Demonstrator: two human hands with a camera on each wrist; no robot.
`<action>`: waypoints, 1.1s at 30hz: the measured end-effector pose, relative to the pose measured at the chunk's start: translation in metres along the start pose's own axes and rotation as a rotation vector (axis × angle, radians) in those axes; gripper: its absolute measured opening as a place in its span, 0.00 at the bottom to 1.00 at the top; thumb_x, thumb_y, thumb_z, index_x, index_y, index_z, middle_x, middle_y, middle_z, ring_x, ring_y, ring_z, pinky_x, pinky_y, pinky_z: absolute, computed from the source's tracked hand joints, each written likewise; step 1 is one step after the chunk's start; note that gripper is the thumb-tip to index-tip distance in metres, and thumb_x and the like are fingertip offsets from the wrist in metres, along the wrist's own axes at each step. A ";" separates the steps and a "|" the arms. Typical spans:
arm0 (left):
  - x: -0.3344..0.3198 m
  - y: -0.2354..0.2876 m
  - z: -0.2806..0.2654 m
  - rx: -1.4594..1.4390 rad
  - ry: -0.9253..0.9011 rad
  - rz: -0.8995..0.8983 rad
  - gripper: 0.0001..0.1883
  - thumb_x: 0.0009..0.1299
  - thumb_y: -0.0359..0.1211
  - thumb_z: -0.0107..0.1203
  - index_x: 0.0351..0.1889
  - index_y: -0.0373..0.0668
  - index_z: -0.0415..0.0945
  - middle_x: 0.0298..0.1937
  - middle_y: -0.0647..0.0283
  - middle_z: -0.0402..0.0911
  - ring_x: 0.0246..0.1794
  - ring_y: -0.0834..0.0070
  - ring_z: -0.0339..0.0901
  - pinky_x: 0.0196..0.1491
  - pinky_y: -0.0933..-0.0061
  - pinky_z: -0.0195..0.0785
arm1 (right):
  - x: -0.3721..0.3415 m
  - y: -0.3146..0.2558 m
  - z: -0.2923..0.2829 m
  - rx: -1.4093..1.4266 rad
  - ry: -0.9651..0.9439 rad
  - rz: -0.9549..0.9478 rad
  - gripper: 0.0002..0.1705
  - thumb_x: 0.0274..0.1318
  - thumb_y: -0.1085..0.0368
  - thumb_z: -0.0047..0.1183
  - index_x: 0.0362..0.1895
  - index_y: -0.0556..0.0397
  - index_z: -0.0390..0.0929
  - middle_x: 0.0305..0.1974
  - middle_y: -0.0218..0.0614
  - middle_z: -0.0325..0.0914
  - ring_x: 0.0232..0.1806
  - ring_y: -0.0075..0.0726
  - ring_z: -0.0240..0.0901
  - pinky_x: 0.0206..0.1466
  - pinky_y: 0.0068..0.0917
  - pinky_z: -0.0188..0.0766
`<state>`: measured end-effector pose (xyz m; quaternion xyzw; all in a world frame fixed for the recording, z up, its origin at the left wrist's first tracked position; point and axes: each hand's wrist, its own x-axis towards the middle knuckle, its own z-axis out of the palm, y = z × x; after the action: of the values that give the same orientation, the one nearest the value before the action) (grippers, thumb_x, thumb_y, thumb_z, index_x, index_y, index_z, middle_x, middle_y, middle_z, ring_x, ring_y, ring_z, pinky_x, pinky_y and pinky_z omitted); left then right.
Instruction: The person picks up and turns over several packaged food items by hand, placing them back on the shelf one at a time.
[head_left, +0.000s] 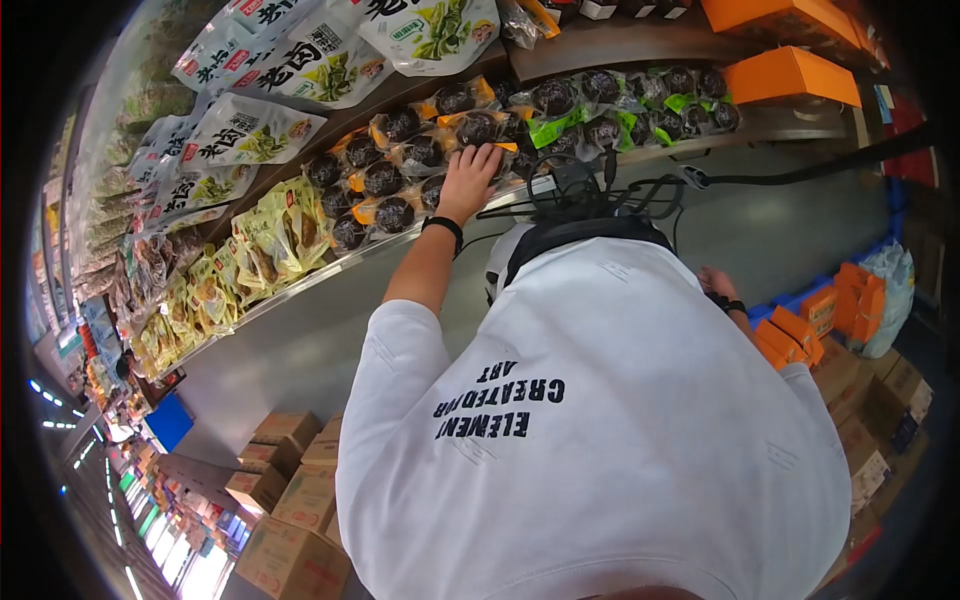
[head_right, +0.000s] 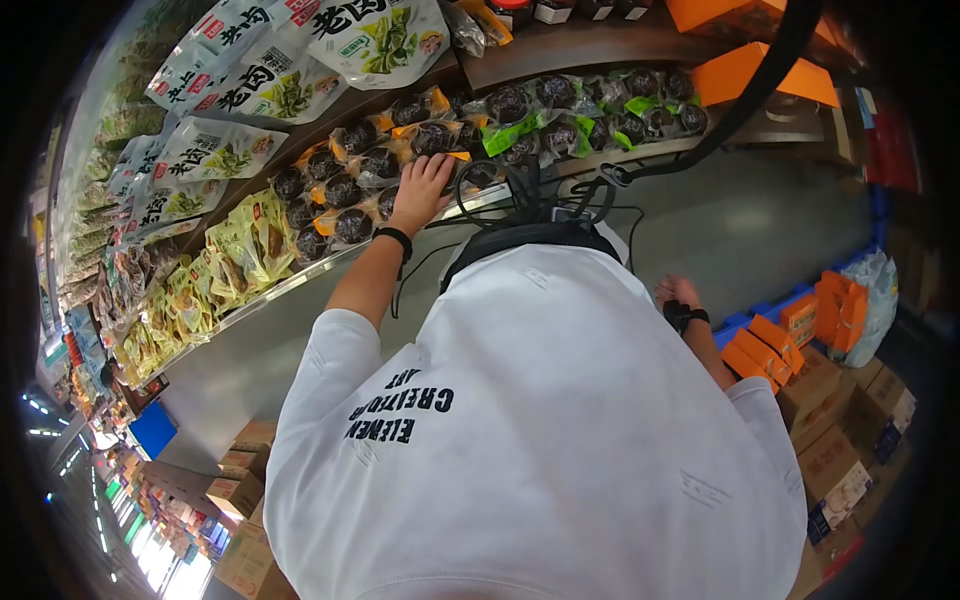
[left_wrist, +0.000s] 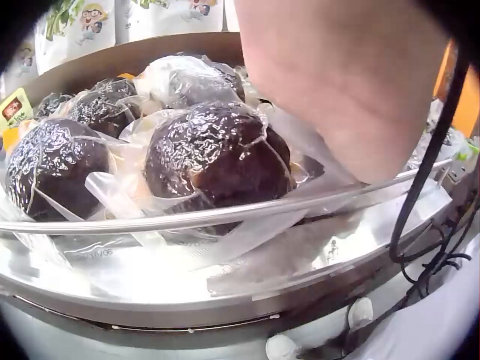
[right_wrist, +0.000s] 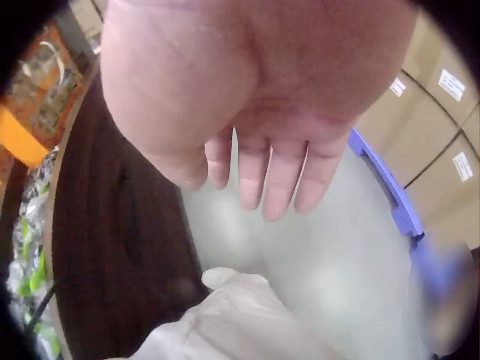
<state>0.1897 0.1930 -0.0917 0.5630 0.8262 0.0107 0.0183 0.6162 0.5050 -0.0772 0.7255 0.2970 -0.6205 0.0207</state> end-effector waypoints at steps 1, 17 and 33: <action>0.000 -0.002 0.000 -0.055 -0.001 -0.008 0.41 0.53 0.44 0.64 0.64 0.46 0.58 0.59 0.63 0.63 0.58 0.64 0.60 0.60 0.59 0.53 | 0.005 -0.001 0.000 -0.026 0.048 -0.003 0.13 0.62 0.63 0.37 0.24 0.43 0.54 0.16 0.24 0.50 0.14 0.23 0.49 0.19 0.25 0.48; 0.061 0.010 -0.015 -0.022 0.166 0.168 0.19 0.61 0.41 0.54 0.46 0.41 0.73 0.53 0.58 0.71 0.61 0.62 0.61 0.65 0.54 0.47 | 0.062 -0.011 0.003 -0.279 -0.348 -0.211 0.19 0.60 0.58 0.42 0.52 0.52 0.65 0.39 0.35 0.71 0.29 0.32 0.70 0.26 0.28 0.66; 0.043 -0.020 0.004 -0.052 0.031 0.044 0.19 0.63 0.43 0.49 0.47 0.43 0.75 0.57 0.64 0.70 0.64 0.65 0.58 0.67 0.49 0.42 | 0.029 0.014 -0.017 -0.067 -0.119 -0.102 0.11 0.59 0.61 0.43 0.43 0.51 0.63 0.32 0.36 0.69 0.25 0.35 0.67 0.26 0.31 0.64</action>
<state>0.1556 0.2253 -0.0973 0.5802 0.8132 0.0412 0.0199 0.6393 0.5114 -0.1043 0.6701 0.3523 -0.6525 0.0309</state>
